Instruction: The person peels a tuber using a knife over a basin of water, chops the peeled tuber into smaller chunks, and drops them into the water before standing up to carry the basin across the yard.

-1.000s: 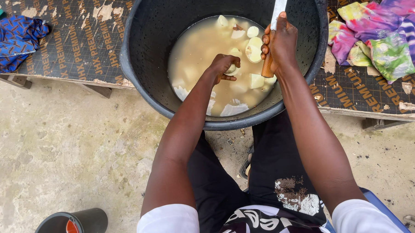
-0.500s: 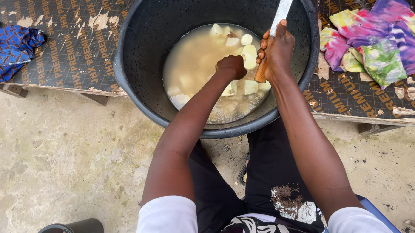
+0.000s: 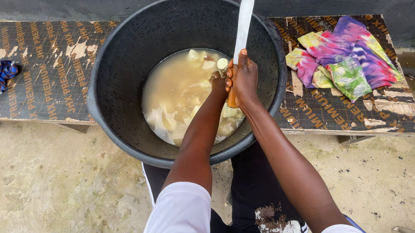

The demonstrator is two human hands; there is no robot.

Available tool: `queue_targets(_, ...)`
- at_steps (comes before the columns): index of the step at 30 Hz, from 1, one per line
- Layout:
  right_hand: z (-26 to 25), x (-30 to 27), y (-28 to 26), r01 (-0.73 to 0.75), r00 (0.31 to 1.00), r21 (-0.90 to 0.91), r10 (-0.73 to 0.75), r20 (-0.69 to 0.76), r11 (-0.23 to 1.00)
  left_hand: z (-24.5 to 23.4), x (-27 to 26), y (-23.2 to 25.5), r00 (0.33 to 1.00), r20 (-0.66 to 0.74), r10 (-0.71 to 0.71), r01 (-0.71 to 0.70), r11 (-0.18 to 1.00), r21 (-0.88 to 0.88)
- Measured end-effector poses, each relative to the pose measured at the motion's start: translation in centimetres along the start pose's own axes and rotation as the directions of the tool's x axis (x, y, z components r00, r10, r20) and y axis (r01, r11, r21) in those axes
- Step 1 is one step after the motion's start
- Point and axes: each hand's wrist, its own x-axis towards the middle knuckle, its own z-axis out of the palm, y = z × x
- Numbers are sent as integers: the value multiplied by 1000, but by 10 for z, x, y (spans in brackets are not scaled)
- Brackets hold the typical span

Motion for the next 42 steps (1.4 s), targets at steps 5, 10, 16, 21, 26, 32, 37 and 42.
queue_targets(5, 1, 1, 0, -12, 1000, -3, 12, -25, 1000, 2, -10, -9, 957, 288, 37, 81, 917, -390)
queue_targets(10, 1, 0, 2, 11, 999, -127, -16, -38, 992, -23, -16, -7, 894, 418, 161, 195, 700, -687)
queue_targets(16, 6, 0, 2, 26, 999, -211, -34, -34, 977, -92, -69, -27, 941, 215, 262, 49, 523, -851)
queue_targets(21, 8, -5, 5, 43, 998, -387, -55, -21, 921, -153, -137, -54, 982, 127, 139, 97, 203, -974)
queue_targets(26, 8, 2, 21, 359, 924, -715, -336, 182, 600, -156, -145, -88, 997, 80, -21, 61, -455, -889)
queue_targets(32, 20, -13, 17, 386, 921, -860, -189, 340, 333, -165, -149, -99, 983, 43, -178, -84, -649, -756)
queue_targets(37, 26, -21, 2, 432, 901, -848, -199, 387, 308, -165, -153, -109, 992, -123, -19, -111, -585, -803)
queue_targets(42, 29, -29, 3, 529, 848, -802, -193, 493, 278, -174, -170, -105, 976, -180, -122, -216, -637, -740)
